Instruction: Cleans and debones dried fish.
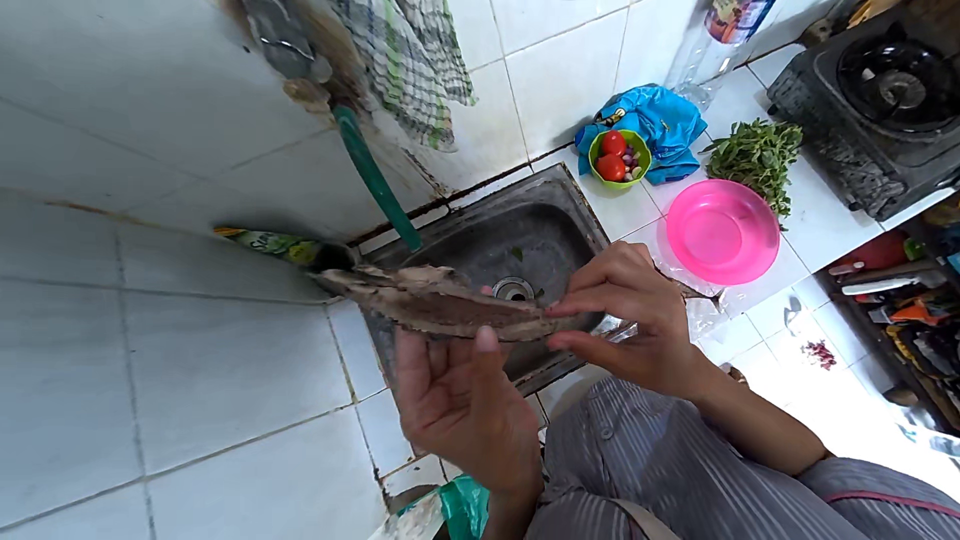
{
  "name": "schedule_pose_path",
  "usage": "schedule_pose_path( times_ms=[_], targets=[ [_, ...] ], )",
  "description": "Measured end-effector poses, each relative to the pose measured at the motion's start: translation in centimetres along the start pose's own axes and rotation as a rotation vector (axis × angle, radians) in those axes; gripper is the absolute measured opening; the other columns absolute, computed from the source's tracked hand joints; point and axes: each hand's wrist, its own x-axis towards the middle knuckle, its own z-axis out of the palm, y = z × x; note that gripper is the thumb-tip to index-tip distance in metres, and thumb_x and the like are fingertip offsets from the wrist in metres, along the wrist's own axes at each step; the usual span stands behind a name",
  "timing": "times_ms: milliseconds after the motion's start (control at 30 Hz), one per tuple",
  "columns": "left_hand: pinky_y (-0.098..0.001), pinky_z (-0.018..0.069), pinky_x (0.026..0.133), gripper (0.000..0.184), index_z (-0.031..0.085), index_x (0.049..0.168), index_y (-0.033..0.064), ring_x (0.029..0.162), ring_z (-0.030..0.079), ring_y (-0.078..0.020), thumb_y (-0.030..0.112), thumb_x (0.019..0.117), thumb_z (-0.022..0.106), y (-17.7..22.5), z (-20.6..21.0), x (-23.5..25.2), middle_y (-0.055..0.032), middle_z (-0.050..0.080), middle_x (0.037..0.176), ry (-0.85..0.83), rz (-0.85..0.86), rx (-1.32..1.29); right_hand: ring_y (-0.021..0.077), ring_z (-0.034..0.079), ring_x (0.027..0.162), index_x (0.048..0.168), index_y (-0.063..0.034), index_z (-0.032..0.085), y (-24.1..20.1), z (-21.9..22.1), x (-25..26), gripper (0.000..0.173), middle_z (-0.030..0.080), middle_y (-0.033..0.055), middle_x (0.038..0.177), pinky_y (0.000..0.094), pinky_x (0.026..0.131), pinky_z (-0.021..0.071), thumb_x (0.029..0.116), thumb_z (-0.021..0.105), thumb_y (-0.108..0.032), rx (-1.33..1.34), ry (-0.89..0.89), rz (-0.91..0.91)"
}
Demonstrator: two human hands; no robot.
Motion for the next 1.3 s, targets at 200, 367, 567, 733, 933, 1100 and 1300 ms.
schedule_pose_path(
  times_ms=[200,367,567,733,933,1100,1300],
  targets=[
    [-0.0319,0.0627,0.087,0.041,0.058,0.132,0.0093,0.107,0.072,-0.0129,0.0,0.0923,0.067,-0.1,0.0,-0.2,0.0066,0.074,0.116,-0.004,0.003,0.016,0.0105,0.061,0.091,0.085,-0.0053,0.08,-0.1,0.4,0.1,0.008,0.072,0.0015,0.086,0.0326,0.087,0.0435,0.083,0.081,-0.013,0.044,-0.017,0.099],
    [-0.0327,0.0618,0.09,0.043,0.058,0.133,0.0095,0.109,0.071,-0.0131,0.001,0.0921,0.068,-0.1,0.2,-0.2,0.0071,0.073,0.118,-0.012,0.011,0.041,0.0088,0.062,0.089,0.084,-0.0055,0.08,-0.1,0.1,0.5,0.005,0.072,0.0007,0.085,0.0302,0.084,0.0444,0.0828,0.08,-0.01,0.058,-0.042,0.168],
    [-0.0336,0.0613,0.091,0.045,0.056,0.135,0.0067,0.11,0.071,-0.0135,-0.001,0.0922,0.066,-0.3,0.2,-0.2,0.007,0.073,0.119,0.002,0.014,0.055,0.0109,0.061,0.089,0.085,-0.0054,0.08,0.2,0.5,0.1,0.006,0.072,0.0023,0.085,0.0331,0.085,0.0434,0.0852,0.077,-0.01,-0.038,-0.007,0.091],
    [-0.0332,0.0614,0.092,0.045,0.055,0.134,0.0056,0.111,0.07,-0.0131,0.0,0.0917,0.067,-0.4,0.3,-0.3,0.0073,0.073,0.118,0.011,0.023,0.081,0.013,0.061,0.087,0.084,-0.0063,0.079,0.4,0.9,0.0,0.007,0.071,0.0028,0.084,0.0352,0.085,0.0412,0.0856,0.076,-0.012,-0.15,0.027,0.014],
    [-0.0314,0.063,0.086,0.044,0.054,0.135,0.0073,0.107,0.072,-0.0126,-0.001,0.0939,0.064,-0.3,0.1,-0.1,0.0074,0.074,0.116,0.009,0.02,0.047,0.0135,0.061,0.09,0.088,-0.0067,0.079,0.9,0.6,0.0,0.012,0.071,0.0027,0.085,0.0362,0.088,0.0411,0.0875,0.078,-0.018,-0.105,-0.014,-0.047],
    [-0.0302,0.0635,0.084,0.041,0.054,0.134,0.008,0.103,0.073,-0.0117,-0.003,0.0946,0.06,0.0,0.1,0.0,0.0072,0.075,0.111,0.013,-0.055,0.01,0.0129,0.061,0.089,0.085,-0.0041,0.079,1.0,0.4,0.1,0.009,0.071,0.0037,0.085,0.0334,0.086,0.0428,0.0887,0.075,-0.011,-0.008,-0.03,-0.015],
    [-0.0303,0.0633,0.085,0.042,0.054,0.135,0.0076,0.103,0.073,-0.0115,-0.003,0.0945,0.061,0.0,0.1,0.1,0.0069,0.075,0.111,0.007,-0.05,-0.006,0.0116,0.063,0.091,0.084,-0.0025,0.075,1.0,0.7,0.2,0.009,0.073,0.0037,0.087,0.0313,0.086,0.0455,0.0887,0.071,-0.009,0.083,-0.031,0.086]
  ],
)
